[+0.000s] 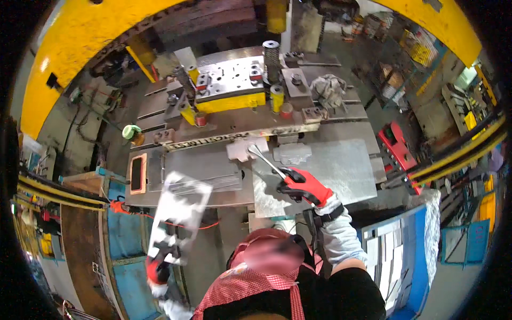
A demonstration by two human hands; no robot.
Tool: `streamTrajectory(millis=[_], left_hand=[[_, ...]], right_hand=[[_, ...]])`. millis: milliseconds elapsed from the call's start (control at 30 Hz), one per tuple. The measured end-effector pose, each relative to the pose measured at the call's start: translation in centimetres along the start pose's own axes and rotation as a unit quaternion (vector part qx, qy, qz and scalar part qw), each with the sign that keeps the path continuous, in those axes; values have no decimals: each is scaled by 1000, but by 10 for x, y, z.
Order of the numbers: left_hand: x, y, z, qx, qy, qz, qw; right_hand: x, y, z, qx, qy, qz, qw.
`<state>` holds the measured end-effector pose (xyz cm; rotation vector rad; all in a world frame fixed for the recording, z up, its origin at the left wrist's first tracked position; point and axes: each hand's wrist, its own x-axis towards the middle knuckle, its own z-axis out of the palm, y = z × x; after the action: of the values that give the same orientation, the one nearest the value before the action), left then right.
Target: Using a hydraulic press to stamp components from metal sheets and sorting the parts.
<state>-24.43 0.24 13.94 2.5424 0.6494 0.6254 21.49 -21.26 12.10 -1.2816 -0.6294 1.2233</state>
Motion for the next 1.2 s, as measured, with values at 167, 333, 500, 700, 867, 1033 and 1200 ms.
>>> streamTrajectory(millis=[167,333,500,700,867,1033,1200], left_hand=[[-174,-90,-64,-365,291,-421,778],[-158,-181,-123,-385,461,-404,690],[-87,-230,-143,-477,431,-279,713],[22,-94,46,-490,251,-325,769],[69,1,160,-641,-94,-312,695],[122,53,173,-643,-230,-212,699],[146,44,191,-833,-100,-166,518]], right_hand=[[-53,50,-51,-25,75,26,997],[-37,51,-75,-6,166,47,985],[-17,88,-124,-66,188,89,976],[-4,32,-30,-7,135,-20,991],[88,25,-9,-118,-29,-42,992],[143,-15,-22,-161,-67,76,982],[110,-51,22,-171,-88,-31,981]])
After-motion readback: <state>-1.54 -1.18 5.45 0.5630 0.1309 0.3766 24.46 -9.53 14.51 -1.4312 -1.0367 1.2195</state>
